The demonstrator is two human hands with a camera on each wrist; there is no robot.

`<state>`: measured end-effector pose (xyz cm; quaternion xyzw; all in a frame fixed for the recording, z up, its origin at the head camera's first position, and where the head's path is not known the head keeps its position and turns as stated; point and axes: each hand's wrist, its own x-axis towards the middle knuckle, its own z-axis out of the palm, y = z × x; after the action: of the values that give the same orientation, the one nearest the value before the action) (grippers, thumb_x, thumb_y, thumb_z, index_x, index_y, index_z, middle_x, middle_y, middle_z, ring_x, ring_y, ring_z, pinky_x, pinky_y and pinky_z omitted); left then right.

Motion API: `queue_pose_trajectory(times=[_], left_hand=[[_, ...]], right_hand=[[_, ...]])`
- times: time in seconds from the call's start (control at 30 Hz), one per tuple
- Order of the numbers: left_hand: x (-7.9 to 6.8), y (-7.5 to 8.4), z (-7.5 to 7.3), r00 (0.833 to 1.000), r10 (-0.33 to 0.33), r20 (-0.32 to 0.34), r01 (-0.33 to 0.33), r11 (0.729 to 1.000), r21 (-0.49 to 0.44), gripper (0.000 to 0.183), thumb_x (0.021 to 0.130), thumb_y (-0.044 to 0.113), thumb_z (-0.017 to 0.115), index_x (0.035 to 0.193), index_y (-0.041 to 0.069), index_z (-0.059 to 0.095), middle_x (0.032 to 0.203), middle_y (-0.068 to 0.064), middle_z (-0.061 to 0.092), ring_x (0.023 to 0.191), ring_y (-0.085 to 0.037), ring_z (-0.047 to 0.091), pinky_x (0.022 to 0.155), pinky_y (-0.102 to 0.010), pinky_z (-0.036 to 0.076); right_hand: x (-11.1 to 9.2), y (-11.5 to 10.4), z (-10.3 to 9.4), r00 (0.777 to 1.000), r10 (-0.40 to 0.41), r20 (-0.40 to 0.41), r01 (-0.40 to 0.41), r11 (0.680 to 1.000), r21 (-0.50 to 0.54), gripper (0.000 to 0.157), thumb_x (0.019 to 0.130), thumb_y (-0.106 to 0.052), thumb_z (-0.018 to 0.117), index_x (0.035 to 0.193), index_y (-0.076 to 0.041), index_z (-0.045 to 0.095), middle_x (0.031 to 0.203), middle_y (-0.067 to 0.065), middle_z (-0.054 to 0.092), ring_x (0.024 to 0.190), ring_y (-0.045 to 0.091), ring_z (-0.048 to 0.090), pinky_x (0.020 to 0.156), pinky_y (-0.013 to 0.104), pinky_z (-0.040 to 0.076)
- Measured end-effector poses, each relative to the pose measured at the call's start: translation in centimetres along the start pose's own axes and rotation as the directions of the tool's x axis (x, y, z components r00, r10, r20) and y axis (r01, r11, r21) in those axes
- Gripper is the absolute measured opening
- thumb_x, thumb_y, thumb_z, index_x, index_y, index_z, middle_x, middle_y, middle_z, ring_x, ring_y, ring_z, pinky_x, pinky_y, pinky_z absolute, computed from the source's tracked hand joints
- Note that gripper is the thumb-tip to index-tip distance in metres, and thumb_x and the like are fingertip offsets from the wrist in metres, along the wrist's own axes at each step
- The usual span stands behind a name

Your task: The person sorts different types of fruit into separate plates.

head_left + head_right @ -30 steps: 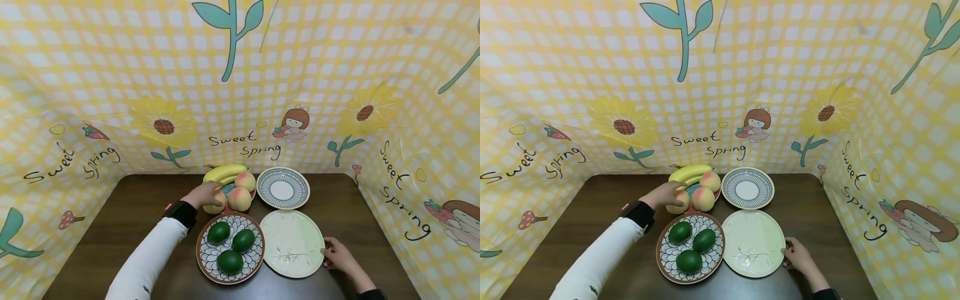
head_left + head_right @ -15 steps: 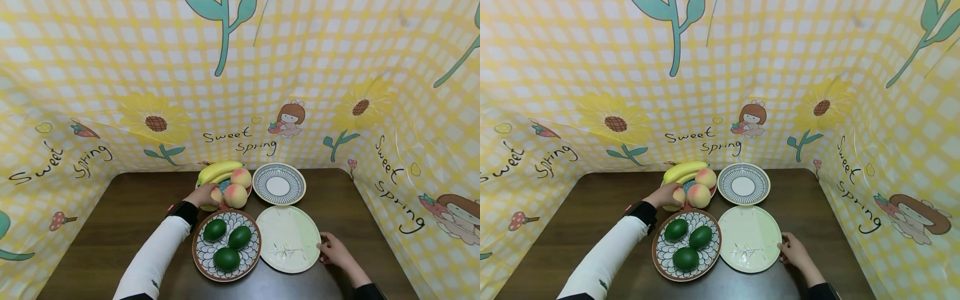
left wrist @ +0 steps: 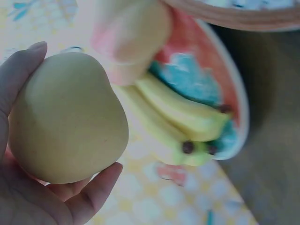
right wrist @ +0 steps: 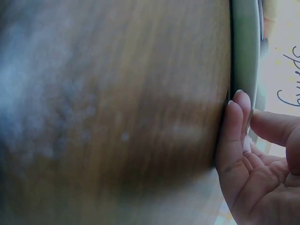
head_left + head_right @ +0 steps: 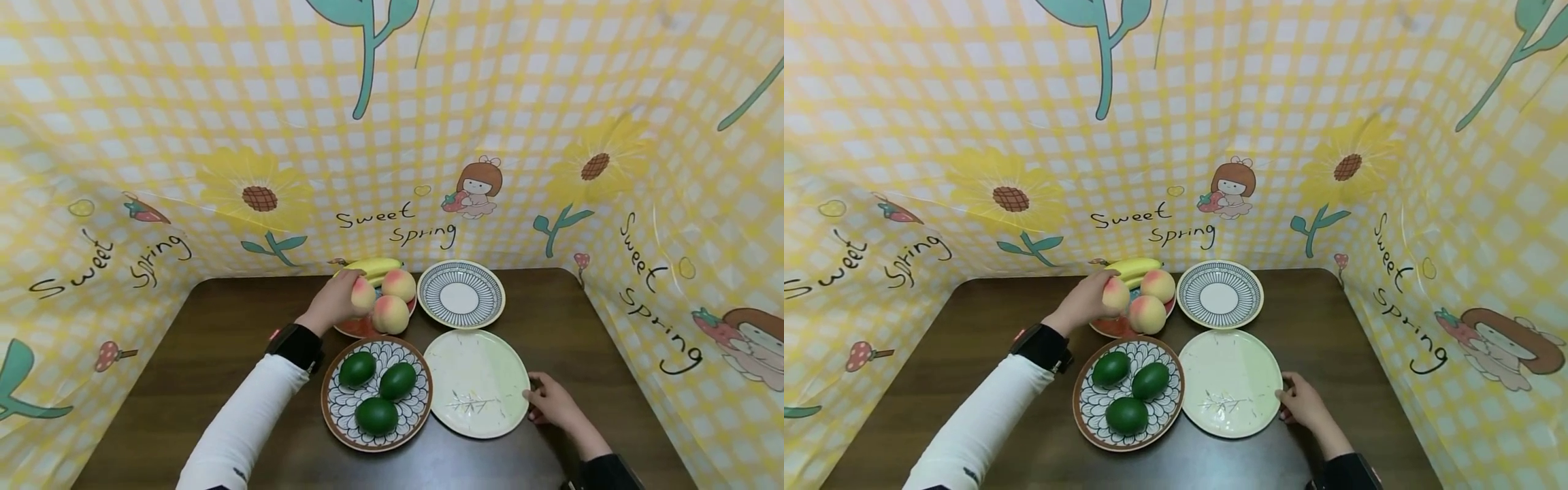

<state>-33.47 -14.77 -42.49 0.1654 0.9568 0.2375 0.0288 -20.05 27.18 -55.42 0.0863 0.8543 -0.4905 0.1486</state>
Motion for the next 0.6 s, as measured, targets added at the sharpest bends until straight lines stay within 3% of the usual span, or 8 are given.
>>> queue_pose_trajectory(times=[0.13, 0.3, 0.47, 0.6], left_hand=[[0.1, 2.4, 0.0, 0.996, 0.076, -0.036, -0.076, 0.997, -0.017, 0.085, 0.080, 0.023, 0.085, 0.149, -0.004, 0.045, 0.150, -0.027, 0.050, 0.138, -0.042, 0.050, 0.114, -0.053, 0.044], [0.2, 5.5, 1.6, 0.982, 0.181, -0.047, -0.183, 0.983, -0.034, 0.084, 0.075, 0.021, 0.088, 0.147, -0.001, 0.049, 0.150, -0.021, 0.053, 0.140, -0.037, 0.050, 0.119, -0.048, 0.041], [-0.1, 8.3, 3.5, 0.979, 0.204, -0.027, -0.205, 0.977, -0.058, 0.088, 0.074, 0.026, 0.090, 0.148, 0.003, 0.048, 0.151, -0.018, 0.052, 0.139, -0.035, 0.052, 0.115, -0.048, 0.045], [-0.4, 10.4, 5.1, 0.975, 0.222, 0.004, -0.220, 0.969, -0.114, 0.088, 0.075, 0.025, 0.089, 0.149, 0.004, 0.047, 0.150, -0.017, 0.054, 0.141, -0.032, 0.051, 0.117, -0.046, 0.044]], right_hand=[[0.0, 0.1, -0.1, 1.000, 0.003, 0.001, -0.003, 1.000, -0.001, 0.048, 0.101, -0.004, 0.056, 0.141, 0.017, 0.038, 0.078, 0.011, 0.059, 0.061, 0.016, 0.060, 0.059, 0.033, 0.058], [0.1, 0.5, -0.2, 1.000, 0.010, 0.019, -0.011, 0.999, 0.044, 0.050, 0.100, -0.005, 0.057, 0.141, 0.016, 0.038, 0.078, 0.010, 0.060, 0.061, 0.015, 0.061, 0.058, 0.031, 0.057], [0.3, 1.2, -0.3, 0.998, -0.038, 0.053, 0.034, 0.997, 0.070, 0.053, 0.100, -0.008, 0.059, 0.139, 0.018, 0.035, 0.077, 0.009, 0.060, 0.060, 0.014, 0.061, 0.058, 0.030, 0.057], [0.1, 0.5, -0.1, 1.000, -0.003, 0.016, 0.002, 0.998, 0.057, 0.051, 0.099, -0.005, 0.058, 0.141, 0.016, 0.038, 0.077, 0.009, 0.060, 0.061, 0.016, 0.061, 0.058, 0.032, 0.057]])
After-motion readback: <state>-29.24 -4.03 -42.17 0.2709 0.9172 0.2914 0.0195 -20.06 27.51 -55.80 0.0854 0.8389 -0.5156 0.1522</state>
